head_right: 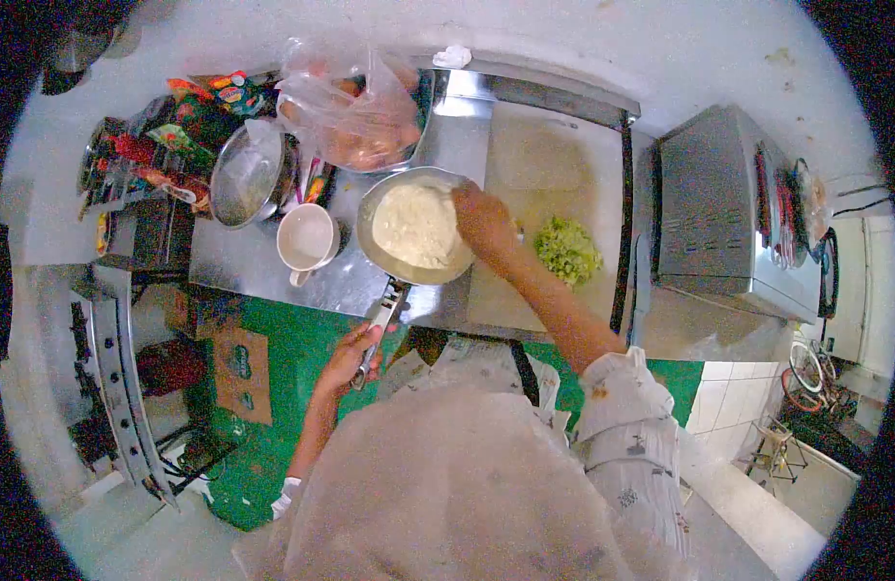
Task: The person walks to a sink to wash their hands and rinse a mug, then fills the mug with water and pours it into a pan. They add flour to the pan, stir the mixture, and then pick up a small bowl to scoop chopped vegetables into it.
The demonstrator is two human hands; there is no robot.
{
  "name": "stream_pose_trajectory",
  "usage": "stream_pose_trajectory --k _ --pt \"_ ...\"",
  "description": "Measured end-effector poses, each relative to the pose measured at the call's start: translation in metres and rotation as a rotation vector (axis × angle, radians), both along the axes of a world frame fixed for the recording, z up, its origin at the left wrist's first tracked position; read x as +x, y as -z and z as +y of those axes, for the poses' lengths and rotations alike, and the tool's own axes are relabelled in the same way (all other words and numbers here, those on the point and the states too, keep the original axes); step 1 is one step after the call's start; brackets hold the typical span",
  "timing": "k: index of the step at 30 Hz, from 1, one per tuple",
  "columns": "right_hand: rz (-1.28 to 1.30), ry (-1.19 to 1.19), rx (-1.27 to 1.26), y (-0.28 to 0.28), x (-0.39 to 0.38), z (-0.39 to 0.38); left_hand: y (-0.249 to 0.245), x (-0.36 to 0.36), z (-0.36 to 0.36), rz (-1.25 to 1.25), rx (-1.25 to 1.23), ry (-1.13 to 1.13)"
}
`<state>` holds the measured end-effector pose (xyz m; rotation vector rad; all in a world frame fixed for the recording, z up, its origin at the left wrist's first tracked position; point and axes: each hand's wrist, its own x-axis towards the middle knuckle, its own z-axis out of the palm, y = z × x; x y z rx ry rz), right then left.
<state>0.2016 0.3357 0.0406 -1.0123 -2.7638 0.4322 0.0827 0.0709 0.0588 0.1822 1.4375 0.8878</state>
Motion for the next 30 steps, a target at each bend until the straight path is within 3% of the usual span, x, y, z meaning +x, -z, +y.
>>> stream_pose_trajectory --k 3,5,9,11,15,18,20,24,27,29,30 --pt "-0.062 -0.035 0.114 -0.019 0.021 0.011 0.000 0.001 -0.001 0.018 0.006 -0.006" --pt "-0.278 -0.115 0.037 -0.026 0.030 0.003 0.002 0.000 -0.001 -0.014 0.004 -0.017" --pt "-0.280 -0.189 -0.103 0.003 0.011 -0.010 0.003 -0.001 0.000 -0.034 0.001 -0.017" --pt "-0.009 -0.134 -0.032 0.027 -0.003 0.000 0.001 -0.003 -0.001 -0.047 0.016 -0.011" --pt "-0.127 -0.006 0.149 -0.003 0.010 0.019 0.003 -0.005 -0.003 -0.063 0.037 0.002" --pt "-0.221 -0.085 0.129 -0.018 0.034 0.016 -0.005 -0.002 -0.001 -0.042 0.032 -0.011" --pt "-0.265 -0.377 0.071 0.004 0.041 0.015 -0.005 -0.004 -0.002 -0.046 0.035 0.001" --pt "-0.336 -0.136 -0.070 -0.022 0.004 0.008 -0.005 -0.006 0.000 -0.050 0.034 0.018" --pt "-0.120 -0.087 0.141 -0.042 0.008 0.008 -0.009 -0.007 0.001 -0.015 0.067 0.028" --pt "-0.372 -0.128 0.147 -0.041 0.023 -0.003 -0.008 -0.007 -0.001 -0.024 0.073 0.028" --pt "-0.373 -0.136 0.151 -0.041 0.028 -0.012 -0.007 -0.007 -0.002 -0.031 0.071 0.027"
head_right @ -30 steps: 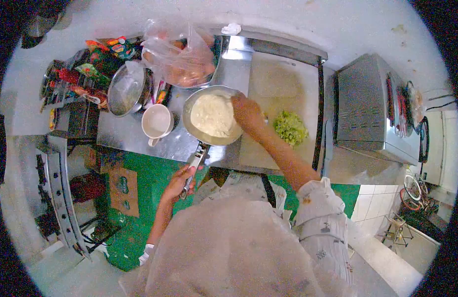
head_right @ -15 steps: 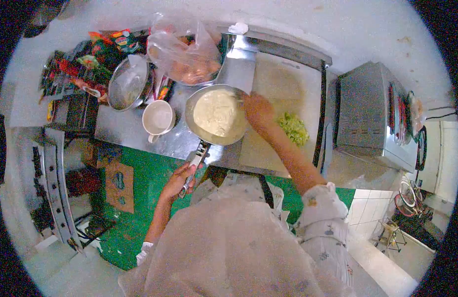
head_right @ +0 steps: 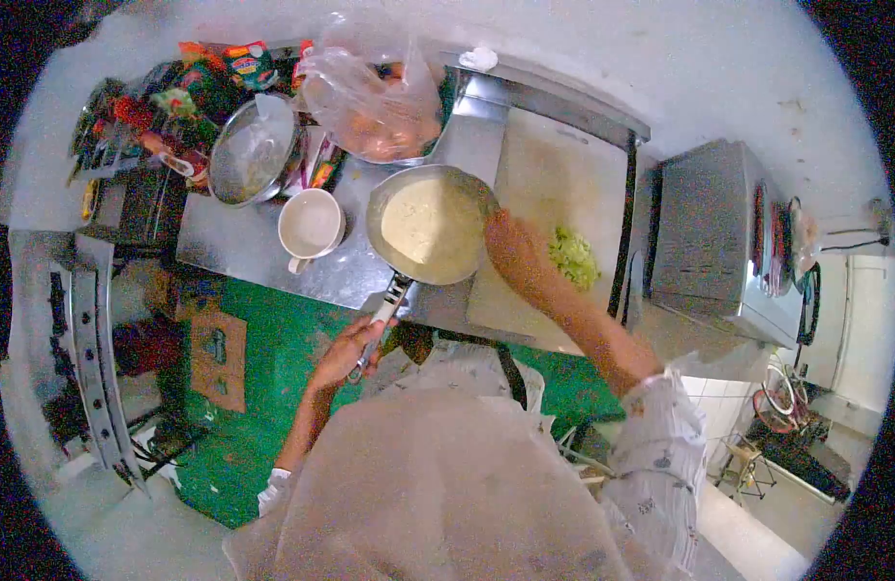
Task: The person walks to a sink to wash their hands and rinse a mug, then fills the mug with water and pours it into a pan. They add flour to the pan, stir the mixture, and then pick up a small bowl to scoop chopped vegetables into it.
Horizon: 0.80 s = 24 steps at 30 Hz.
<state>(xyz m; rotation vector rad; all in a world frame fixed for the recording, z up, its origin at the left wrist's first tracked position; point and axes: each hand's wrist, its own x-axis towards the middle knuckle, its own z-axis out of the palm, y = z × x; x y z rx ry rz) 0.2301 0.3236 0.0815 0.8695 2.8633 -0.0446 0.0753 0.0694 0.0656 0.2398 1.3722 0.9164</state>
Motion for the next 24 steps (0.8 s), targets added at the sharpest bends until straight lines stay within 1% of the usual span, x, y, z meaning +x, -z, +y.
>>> stream_pose_trajectory --k 2,3,5,6,8,9,11,12,14,15,17,18,20,21,23,24 --pt "-0.081 -0.072 -0.130 0.002 0.007 -0.016 0.002 0.000 0.000 -0.008 0.005 -0.015" --pt "-0.082 -0.068 -0.134 0.011 0.006 -0.019 0.003 -0.001 -0.001 -0.014 0.008 -0.016" --pt "0.226 -0.091 -0.347 0.034 -0.003 -0.019 0.004 -0.002 0.000 -0.008 0.005 -0.007" --pt "0.230 -0.083 -0.346 0.036 -0.014 -0.016 0.004 -0.003 0.000 0.000 0.003 -0.006" --pt "0.511 0.105 -0.174 0.037 -0.035 -0.011 0.007 -0.007 -0.001 0.001 -0.008 0.018" --pt "0.516 0.113 -0.171 0.040 -0.034 -0.011 0.009 -0.009 -0.001 -0.002 -0.017 0.031" --pt "0.351 0.085 -0.267 0.050 -0.030 -0.010 0.012 -0.009 -0.001 0.028 -0.006 0.036" --pt "0.353 0.087 -0.267 0.045 -0.027 -0.009 0.013 -0.010 -0.002 0.050 0.002 0.031" --pt "0.097 -0.061 -0.379 0.037 -0.020 -0.007 0.014 -0.012 0.000 0.023 -0.007 0.029" --pt "0.095 -0.056 -0.382 0.039 -0.022 -0.004 0.012 -0.013 0.000 -0.007 -0.019 0.028" --pt "0.294 0.227 -0.261 0.049 -0.028 0.008 0.006 -0.016 0.003 0.010 -0.037 0.062" --pt "0.295 0.231 -0.261 0.057 -0.033 0.008 0.003 -0.018 0.005 0.031 -0.053 0.091" --pt "0.387 0.176 -0.214 0.071 -0.045 0.003 0.005 -0.021 0.004 0.037 -0.044 0.109" --pt "0.392 0.183 -0.212 0.066 -0.040 -0.002 0.007 -0.024 0.004 0.040 -0.032 0.121" --pt "0.277 -0.148 -0.272 0.042 -0.022 -0.012 0.016 -0.027 0.000 0.029 -0.011 0.129" --pt "0.276 -0.146 -0.270 0.034 -0.017 -0.006 0.019 -0.029 0.000 0.017 0.010 0.131"
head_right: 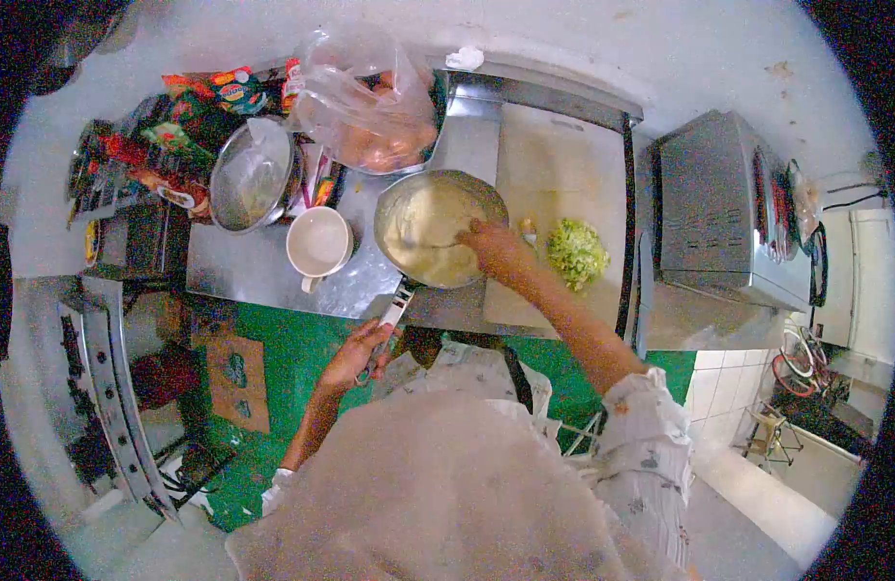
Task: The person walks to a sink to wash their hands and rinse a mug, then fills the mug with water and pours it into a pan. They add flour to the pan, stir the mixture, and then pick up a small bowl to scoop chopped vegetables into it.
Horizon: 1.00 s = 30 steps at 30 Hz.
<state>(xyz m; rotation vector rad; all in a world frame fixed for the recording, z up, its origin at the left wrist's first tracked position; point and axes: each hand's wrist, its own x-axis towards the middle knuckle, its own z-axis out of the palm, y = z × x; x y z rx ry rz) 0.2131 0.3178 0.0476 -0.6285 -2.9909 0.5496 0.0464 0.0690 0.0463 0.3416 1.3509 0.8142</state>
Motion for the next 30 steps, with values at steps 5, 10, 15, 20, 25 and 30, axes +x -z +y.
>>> stream_pose_trajectory --k 5,10,15,20,25,30 --pt "-0.045 0.437 0.003 -0.017 0.001 0.016 0.001 -0.002 0.001 -0.027 -0.032 -0.002" --pt "0.011 0.155 0.026 0.012 0.016 0.000 -0.003 -0.006 0.004 -0.055 -0.071 -0.027" --pt "0.004 0.479 0.010 0.011 0.000 0.005 -0.001 -0.009 0.004 -0.041 -0.032 0.017" --pt "-0.128 0.207 -0.137 0.008 -0.009 -0.011 -0.006 -0.012 0.007 -0.048 -0.056 0.034" --pt "0.174 0.335 0.078 0.041 -0.005 -0.002 0.002 -0.015 0.006 -0.041 -0.008 0.077" --pt "-0.002 0.067 0.013 0.013 -0.002 -0.005 0.005 -0.015 0.006 -0.008 -0.019 0.072"
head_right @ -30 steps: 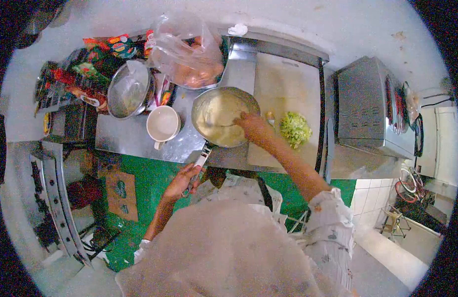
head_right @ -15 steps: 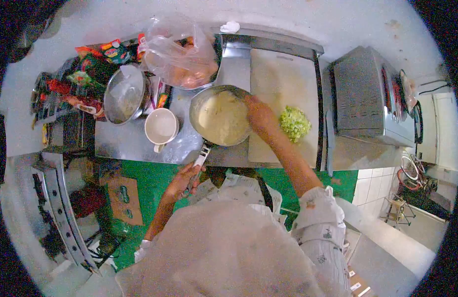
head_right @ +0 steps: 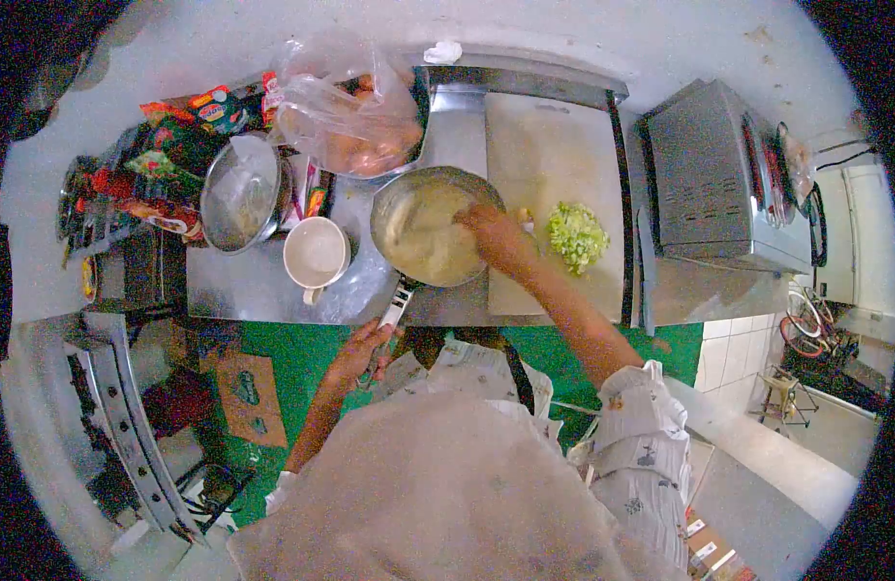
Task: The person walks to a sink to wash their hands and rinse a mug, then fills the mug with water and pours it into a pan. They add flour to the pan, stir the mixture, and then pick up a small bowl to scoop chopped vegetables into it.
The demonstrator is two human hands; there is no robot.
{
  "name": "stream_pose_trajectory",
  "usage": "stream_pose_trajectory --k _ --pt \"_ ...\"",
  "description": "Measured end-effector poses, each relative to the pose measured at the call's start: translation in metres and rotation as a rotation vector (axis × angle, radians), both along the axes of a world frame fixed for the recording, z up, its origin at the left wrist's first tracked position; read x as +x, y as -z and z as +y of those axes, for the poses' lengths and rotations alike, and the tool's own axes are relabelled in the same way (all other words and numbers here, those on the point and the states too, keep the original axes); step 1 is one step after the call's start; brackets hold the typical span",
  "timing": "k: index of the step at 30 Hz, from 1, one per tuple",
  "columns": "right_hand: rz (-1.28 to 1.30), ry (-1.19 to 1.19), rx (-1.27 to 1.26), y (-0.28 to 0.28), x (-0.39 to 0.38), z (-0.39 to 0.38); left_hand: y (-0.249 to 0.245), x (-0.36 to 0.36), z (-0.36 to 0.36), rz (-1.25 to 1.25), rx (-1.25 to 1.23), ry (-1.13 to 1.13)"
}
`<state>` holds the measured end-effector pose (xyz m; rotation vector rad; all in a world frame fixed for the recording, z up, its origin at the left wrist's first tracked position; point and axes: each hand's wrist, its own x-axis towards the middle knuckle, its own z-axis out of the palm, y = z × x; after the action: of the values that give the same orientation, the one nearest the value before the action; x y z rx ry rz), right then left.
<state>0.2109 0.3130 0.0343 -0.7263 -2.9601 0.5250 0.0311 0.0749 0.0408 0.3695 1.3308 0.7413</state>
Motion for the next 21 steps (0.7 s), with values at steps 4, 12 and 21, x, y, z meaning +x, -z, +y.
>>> stream_pose_trajectory --k 4,12,21 --pt "-0.045 0.287 0.016 -0.009 0.008 0.000 -0.007 -0.002 0.002 0.000 -0.005 0.026" --pt "-0.029 0.451 -0.022 -0.022 0.014 0.000 -0.010 -0.004 0.002 0.004 -0.012 0.022" --pt "-0.018 0.523 0.005 -0.028 0.021 -0.005 -0.010 -0.005 0.003 0.012 -0.017 0.031"
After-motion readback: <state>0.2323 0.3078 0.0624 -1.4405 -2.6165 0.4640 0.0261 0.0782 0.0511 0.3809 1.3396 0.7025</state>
